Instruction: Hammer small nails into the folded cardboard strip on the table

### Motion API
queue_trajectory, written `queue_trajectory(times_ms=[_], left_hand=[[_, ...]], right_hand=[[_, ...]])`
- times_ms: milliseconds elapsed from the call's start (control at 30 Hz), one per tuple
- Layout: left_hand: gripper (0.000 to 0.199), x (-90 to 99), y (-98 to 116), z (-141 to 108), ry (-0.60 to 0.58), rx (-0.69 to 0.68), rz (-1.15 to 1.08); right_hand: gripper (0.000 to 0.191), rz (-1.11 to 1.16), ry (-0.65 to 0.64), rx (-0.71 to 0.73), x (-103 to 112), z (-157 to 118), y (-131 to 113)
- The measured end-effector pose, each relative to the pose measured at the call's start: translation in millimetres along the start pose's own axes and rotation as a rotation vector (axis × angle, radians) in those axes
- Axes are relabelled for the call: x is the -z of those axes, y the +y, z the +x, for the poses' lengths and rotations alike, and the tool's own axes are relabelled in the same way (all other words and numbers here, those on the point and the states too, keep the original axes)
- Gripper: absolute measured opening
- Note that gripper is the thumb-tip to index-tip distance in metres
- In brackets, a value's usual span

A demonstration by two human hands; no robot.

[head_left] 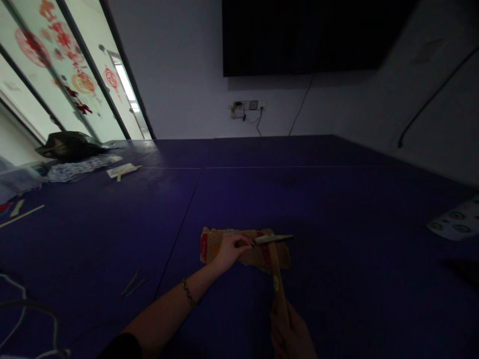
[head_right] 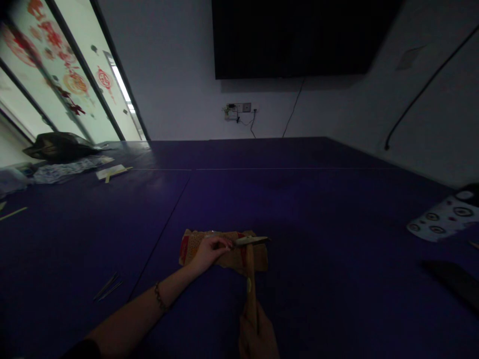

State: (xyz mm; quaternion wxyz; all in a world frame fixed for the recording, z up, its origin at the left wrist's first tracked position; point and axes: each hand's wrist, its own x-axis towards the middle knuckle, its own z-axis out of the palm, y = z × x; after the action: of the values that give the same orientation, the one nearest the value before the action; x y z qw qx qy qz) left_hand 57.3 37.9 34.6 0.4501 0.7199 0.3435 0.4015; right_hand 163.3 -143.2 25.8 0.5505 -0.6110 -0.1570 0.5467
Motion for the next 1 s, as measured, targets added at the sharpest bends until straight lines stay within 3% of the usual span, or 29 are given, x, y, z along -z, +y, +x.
queue_trajectory(times_ms=[167, 433, 667, 1000], left_hand=[[0.006, 0.1, -1.7, 1.1, 0.062, 0.032, 0.035], [0.007, 0.1, -2.0, 2.7, 0.053, 0.081, 0.106], [0.009, 1.9, 2.5, 2.4, -0.038, -0.053, 0.111], [0.006, 0.5, 3.6, 3.5, -0.029, -0.02, 0.187]], right_hand=[[0.057, 0.016, -0.037, -0.026, -3.0, -3.7, -4.3], [0.058, 0.029, -0.026, 0.008, -2.8, -2.6, -2.5], [0.063, 0.021, 0.056, -0.007, -5.0, -4.4, -4.4], [0.063, 0.037, 0.016, -0.05, 0.5, -1.7, -5.0]])
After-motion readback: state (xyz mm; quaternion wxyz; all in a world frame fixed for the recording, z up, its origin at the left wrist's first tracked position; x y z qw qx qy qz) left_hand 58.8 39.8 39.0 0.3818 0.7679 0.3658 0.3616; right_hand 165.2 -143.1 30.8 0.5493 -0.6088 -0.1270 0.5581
